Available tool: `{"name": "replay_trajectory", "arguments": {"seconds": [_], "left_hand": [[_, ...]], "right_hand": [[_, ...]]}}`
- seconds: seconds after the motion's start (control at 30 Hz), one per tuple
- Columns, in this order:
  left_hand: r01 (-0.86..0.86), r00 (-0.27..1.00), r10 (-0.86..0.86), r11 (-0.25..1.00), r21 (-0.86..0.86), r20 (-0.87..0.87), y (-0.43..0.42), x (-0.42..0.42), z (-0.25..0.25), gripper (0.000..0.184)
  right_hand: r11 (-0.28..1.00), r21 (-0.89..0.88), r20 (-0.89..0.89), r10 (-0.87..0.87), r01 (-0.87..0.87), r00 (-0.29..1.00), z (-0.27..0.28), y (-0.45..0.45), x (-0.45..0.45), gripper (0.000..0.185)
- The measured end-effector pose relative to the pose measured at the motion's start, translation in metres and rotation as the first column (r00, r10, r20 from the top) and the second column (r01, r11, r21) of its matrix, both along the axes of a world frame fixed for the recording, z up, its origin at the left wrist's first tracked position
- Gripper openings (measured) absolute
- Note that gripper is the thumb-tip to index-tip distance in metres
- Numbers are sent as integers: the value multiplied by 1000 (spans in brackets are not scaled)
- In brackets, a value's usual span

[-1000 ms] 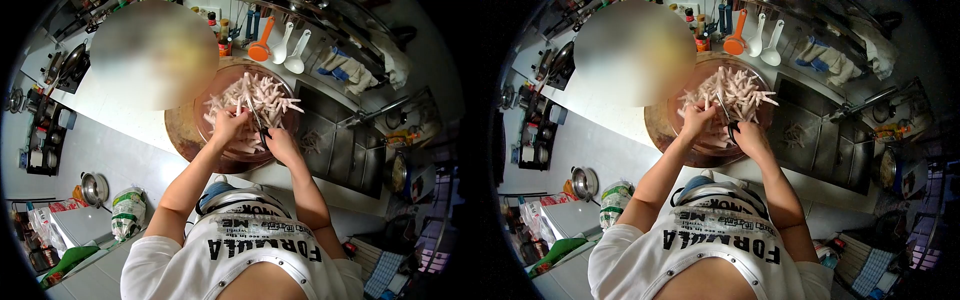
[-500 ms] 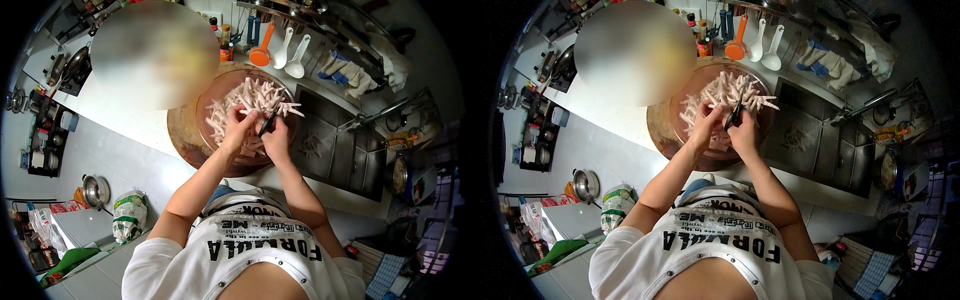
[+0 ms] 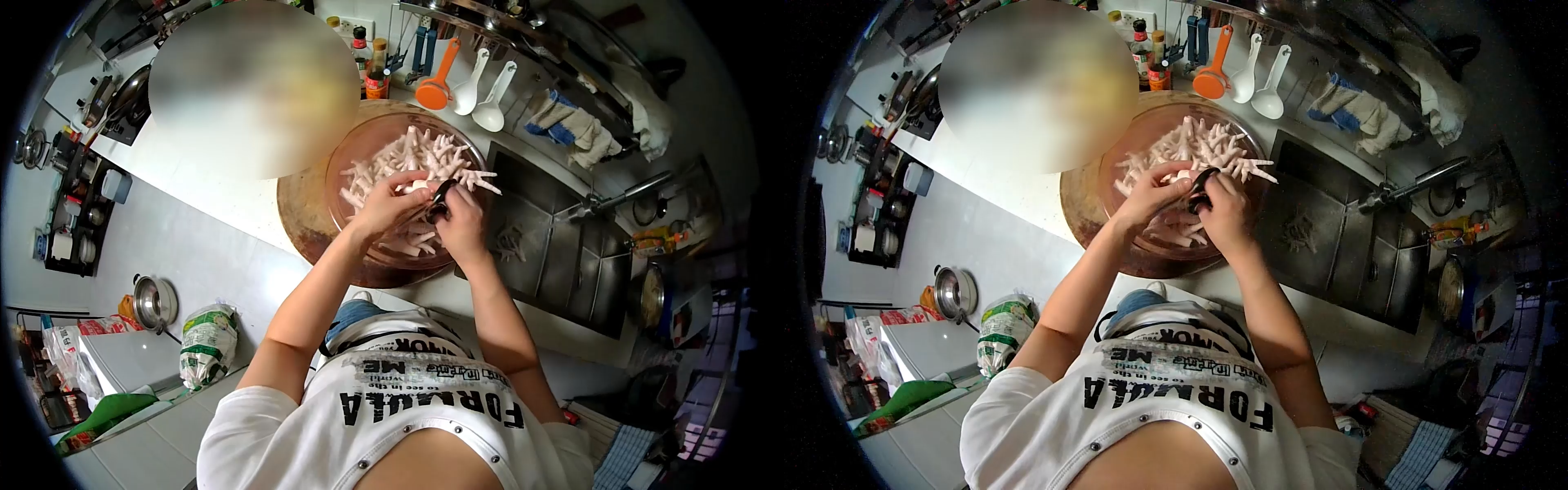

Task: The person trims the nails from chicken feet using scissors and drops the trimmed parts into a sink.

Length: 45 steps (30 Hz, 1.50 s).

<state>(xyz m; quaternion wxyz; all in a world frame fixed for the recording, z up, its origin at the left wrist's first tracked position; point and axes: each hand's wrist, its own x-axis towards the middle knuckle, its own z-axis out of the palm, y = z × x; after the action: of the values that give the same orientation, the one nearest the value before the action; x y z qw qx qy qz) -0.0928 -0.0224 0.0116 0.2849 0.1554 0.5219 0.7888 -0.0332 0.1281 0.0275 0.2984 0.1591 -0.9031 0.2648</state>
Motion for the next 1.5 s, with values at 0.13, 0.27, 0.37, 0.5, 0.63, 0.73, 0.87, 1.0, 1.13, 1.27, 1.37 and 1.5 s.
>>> {"name": "replay_trajectory", "arguments": {"seconds": [0.13,0.27,0.37,0.5,0.63,0.73,0.87,1.0,1.13,1.27,1.37,1.5], "left_hand": [[13,957,-44,994,108,287,7,5,-14,34],[49,981,-50,999,10,187,6,5,-18,19],[-17,978,22,1000,-26,207,7,7,-14,13],[-77,957,56,995,61,284,3,8,-9,7],[-97,963,59,987,131,264,5,6,-14,6],[-108,964,59,978,180,260,6,2,-24,5],[-38,999,36,997,74,27,0,-5,-24,5],[-48,960,23,995,-83,-278,-4,-15,-29,4],[-31,957,-9,991,-131,-290,-9,-18,-21,4],[-13,948,-36,989,-150,-317,-11,-22,-25,5],[3,978,-31,991,-135,-205,-10,-18,-19,6],[-49,974,21,992,-119,-226,-4,-17,-29,8]], "right_hand": [[779,-626,251,158,36,955,-9,1,1,23],[832,-554,309,187,16,932,-7,8,6,20],[898,-428,380,79,100,922,4,14,13,21],[946,-290,595,58,146,802,10,20,20,31],[987,-112,699,-1,112,716,21,24,24,42],[996,-41,708,-30,83,706,22,26,22,43],[998,-27,757,-21,64,653,28,29,21,44],[1000,-24,761,13,8,649,26,36,22,37],[997,-67,783,73,-32,618,35,35,25,30],[992,-115,747,127,-61,652,24,41,27,30],[994,-79,783,108,-75,613,13,45,26,32],[994,-110,781,95,-14,617,7,45,27,30]]}}
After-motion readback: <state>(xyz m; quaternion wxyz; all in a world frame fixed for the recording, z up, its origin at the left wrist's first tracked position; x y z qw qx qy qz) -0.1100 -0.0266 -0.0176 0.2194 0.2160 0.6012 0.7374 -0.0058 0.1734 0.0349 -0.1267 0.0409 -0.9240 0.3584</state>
